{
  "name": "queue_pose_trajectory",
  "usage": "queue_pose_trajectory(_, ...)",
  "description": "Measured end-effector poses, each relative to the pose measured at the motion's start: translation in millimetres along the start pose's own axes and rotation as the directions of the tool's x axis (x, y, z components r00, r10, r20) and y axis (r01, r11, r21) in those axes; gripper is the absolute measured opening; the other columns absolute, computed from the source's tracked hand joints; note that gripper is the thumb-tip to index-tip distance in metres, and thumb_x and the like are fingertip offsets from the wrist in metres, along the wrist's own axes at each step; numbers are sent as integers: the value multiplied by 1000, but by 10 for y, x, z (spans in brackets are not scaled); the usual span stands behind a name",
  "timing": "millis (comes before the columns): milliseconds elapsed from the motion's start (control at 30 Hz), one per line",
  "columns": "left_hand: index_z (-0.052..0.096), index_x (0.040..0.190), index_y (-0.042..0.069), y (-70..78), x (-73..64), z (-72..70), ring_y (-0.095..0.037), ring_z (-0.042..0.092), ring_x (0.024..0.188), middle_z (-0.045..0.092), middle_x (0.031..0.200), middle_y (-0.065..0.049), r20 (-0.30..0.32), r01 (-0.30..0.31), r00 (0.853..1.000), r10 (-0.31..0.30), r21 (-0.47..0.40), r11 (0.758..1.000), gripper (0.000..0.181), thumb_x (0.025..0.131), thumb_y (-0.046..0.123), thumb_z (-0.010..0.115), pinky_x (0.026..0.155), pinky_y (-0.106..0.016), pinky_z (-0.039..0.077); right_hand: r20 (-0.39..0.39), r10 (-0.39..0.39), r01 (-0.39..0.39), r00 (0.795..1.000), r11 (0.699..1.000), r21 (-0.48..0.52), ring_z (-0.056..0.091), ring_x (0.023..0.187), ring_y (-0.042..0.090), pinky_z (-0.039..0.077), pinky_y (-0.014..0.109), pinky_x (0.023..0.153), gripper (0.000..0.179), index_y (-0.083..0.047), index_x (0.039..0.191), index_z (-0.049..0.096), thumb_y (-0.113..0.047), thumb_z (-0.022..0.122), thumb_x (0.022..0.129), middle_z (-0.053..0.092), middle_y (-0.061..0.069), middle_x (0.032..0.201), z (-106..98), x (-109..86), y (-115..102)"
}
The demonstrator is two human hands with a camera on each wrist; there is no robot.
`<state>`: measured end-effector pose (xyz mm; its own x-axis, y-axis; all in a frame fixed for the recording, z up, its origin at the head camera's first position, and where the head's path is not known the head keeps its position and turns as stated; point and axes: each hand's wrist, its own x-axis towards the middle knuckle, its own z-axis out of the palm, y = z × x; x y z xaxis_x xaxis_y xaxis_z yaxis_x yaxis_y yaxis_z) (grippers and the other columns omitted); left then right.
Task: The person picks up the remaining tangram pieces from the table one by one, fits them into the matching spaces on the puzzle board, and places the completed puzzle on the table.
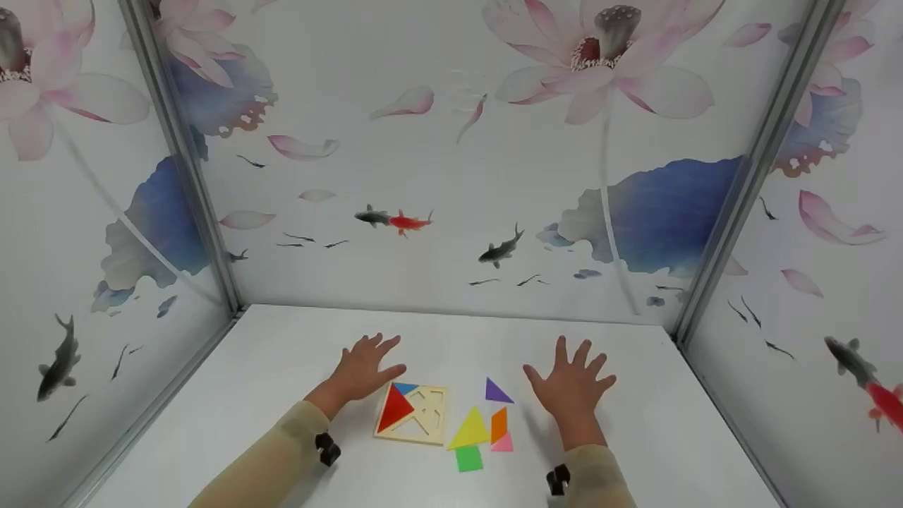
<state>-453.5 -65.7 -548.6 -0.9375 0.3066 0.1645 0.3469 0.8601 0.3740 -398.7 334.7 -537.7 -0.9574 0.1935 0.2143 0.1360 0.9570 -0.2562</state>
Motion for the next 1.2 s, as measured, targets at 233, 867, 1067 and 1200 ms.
queue_pose_trajectory(233, 44, 163, 25, 304, -89, 84, -41, 36, 157, 45, 167, -12, -56, -27, 998, 16, -195, 980, 72, 102, 60, 60, 125, -66, 31, 21, 29, -30, 999, 998, 61, 15, 151, 69, 17, 88, 113, 103, -7, 168, 23, -73, 56, 96, 14, 40, 168, -28, -128, -256)
queue_pose_trajectory(867, 67, 139, 7, 250, -6, 198, -36, 61, 132, 66, 139, -19, -38, 39, 998, -60, -414, 910, 46, 101, 32, 71, 112, -53, 51, 24, 45, -49, 999, 967, 249, 34, 150, 60, 29, 72, 122, 85, -3, 162, 39, -53, 65, 99, 35, 36, 164, 373, -320, -799)
queue_pose_trajectory(1067, 71, 132, 7, 149, -112, 261, -34, 61, 132, 68, 136, -16, -37, 127, 987, -155, -405, 905, 40, 98, 25, 77, 114, -52, 49, 18, -28, 22, 999, 965, 262, 48, 141, 54, 45, 67, 113, 82, -2, 154, 51, -54, 72, 94, 49, 32, 155, 536, -424, -992)
queue_pose_trajectory(1200, 71, 133, 7, 89, -199, 325, -35, 57, 138, 65, 141, -14, 6, 192, 978, -209, -425, 884, 41, 96, 25, 78, 117, -54, 47, 21, -51, 44, 998, 966, 255, 59, 121, 45, 54, 61, 103, 75, -1, 143, 61, -52, 77, 91, 63, 26, 135, 596, -513, -1061)
